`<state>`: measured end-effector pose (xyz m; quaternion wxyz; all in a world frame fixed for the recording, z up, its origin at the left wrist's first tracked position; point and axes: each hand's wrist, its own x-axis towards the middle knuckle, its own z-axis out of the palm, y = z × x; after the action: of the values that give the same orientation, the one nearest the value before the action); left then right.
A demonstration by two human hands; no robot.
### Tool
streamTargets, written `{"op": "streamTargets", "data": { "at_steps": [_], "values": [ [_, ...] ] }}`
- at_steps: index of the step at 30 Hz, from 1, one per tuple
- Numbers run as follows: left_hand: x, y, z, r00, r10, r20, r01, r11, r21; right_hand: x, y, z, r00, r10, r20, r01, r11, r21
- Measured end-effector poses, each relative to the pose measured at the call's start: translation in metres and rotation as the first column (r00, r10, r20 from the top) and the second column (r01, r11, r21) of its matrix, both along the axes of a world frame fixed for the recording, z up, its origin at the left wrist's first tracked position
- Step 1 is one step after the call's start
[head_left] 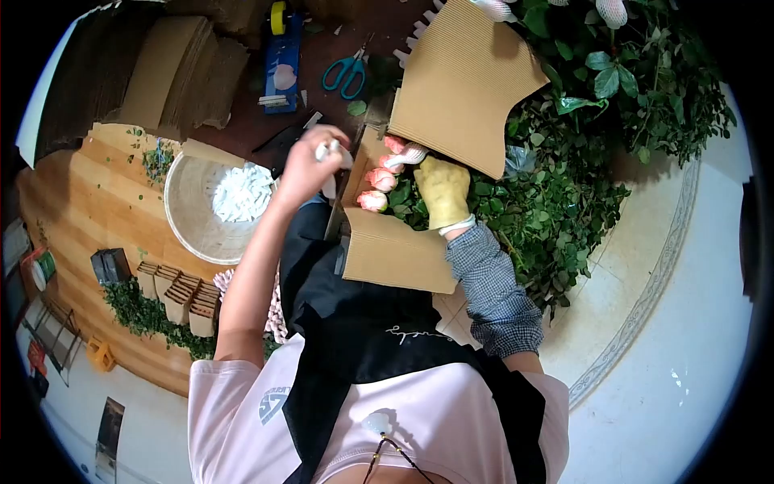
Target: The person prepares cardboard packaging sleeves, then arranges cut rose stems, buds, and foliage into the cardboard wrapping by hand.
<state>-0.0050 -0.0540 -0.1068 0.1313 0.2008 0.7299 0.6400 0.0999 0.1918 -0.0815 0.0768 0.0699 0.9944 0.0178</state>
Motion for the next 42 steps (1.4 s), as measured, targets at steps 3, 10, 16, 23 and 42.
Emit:
{"op": "streamTargets", "data": {
  "at_steps": [3,10,16,23,42],
  "values": [
    [0.025,0.037,0.02,0.989,-0.06,0.135,0.097,0.952,-0.29,-0.003,-0.003,0.014,1.0,0.022,-0.014,-0.022,0.999,-0.045],
    [0.029,0.018,0.037,0.993,-0.039,0.107,0.073,0.938,-0.338,-0.008,-0.005,0.025,0.994,-0.085,0.071,0.089,0.994,-0.063],
    [0.058,-0.22,-0.008,0.877,0.444,0.183,-0.163,0.634,-0.756,0.015,0.015,0.039,0.975,0.138,-0.174,-0.189,0.927,-0.324],
    [0.043,-0.123,-0.003,0.911,0.271,0.311,-0.088,0.864,-0.495,0.015,-0.022,0.055,0.995,0.096,-0.002,-0.088,0.908,-0.409],
    [0.036,0.023,0.06,0.871,-0.456,-0.181,0.294,0.78,-0.552,0.009,-0.037,0.043,0.907,0.283,0.312,-0.174,0.926,-0.335]
  ]
}}
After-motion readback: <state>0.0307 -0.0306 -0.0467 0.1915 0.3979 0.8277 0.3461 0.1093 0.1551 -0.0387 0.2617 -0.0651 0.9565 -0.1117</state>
